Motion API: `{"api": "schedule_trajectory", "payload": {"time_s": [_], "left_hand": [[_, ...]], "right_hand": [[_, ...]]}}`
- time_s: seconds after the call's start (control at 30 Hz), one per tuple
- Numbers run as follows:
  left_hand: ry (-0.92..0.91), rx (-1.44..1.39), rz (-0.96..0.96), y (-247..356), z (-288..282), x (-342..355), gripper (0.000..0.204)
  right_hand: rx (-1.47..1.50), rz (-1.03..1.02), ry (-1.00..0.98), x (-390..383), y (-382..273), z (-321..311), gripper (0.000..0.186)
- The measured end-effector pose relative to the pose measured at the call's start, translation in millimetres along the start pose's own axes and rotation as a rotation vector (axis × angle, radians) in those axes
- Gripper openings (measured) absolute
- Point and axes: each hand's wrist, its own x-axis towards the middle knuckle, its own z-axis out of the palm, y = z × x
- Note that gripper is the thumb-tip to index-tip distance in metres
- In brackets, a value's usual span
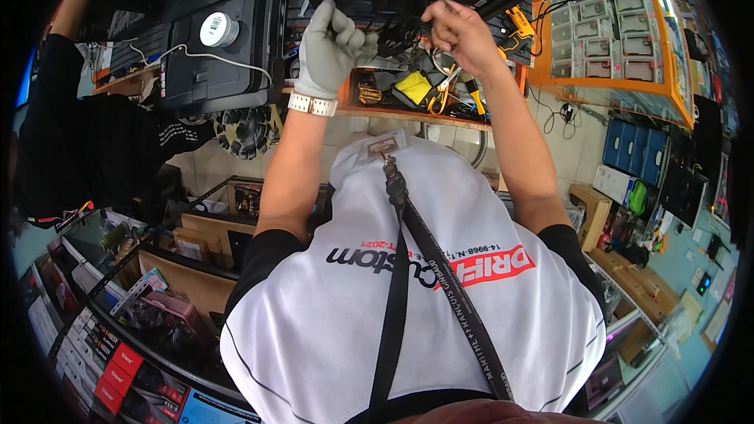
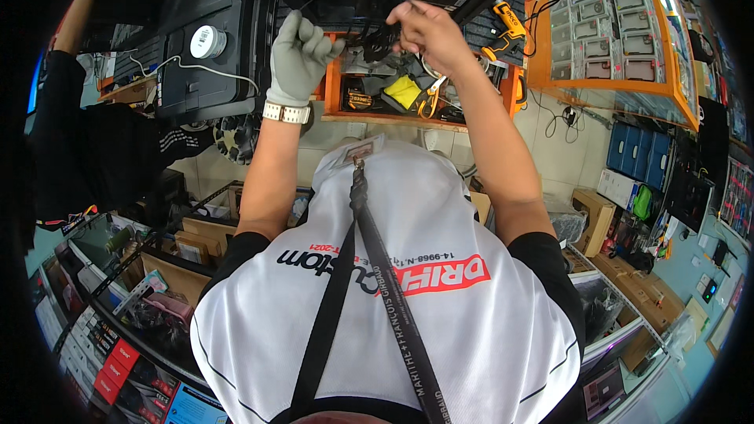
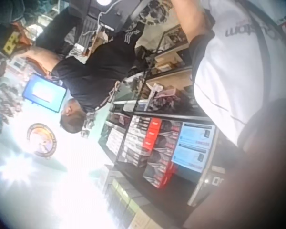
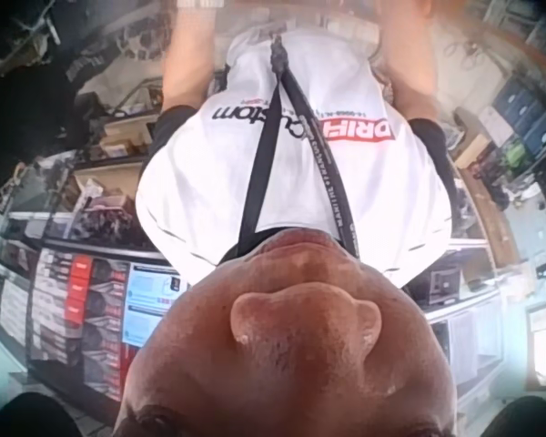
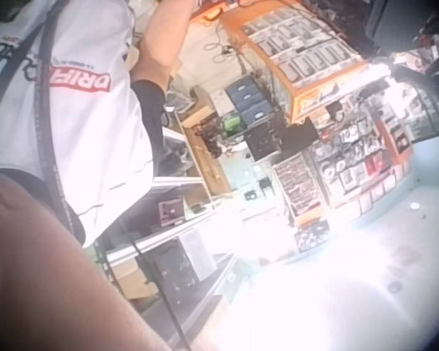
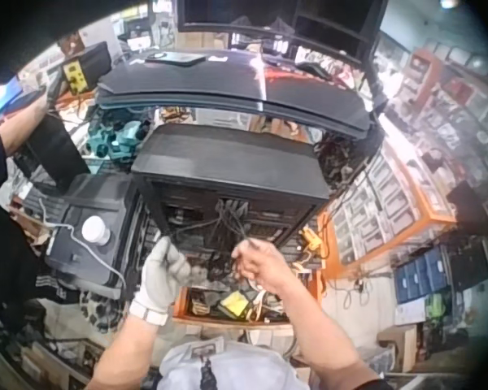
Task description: The person connects cables to a motherboard inside a computer case and wipes the side of the case with a yellow cloth.
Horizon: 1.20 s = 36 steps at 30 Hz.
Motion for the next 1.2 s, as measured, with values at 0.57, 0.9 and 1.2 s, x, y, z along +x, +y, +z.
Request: {"api": "schedule_trajectory", "payload": {"time_s": [0.57, 0.9, 1.2], "left_hand": [[-0.220, -0.143, -0.067, 25.5, -47.9, -38.3, 0.027], [0.201, 0.492, -0.116, -27.8, -67.7, -73.9, 0.033], [0.005, 1.460, 0.190, -74.1, -114.2, -67.7, 0.031]], "right_hand": [[-0.708, -0.029, 0.174, 26.2, 62.7, -52.5, 0.021], [-0.369, -0.127, 0.340, 30.1, 125.8, 4.1, 0.019], [-0.509, 0.085, 0.103, 38.5, 165.7, 15.6, 0.013]]}}
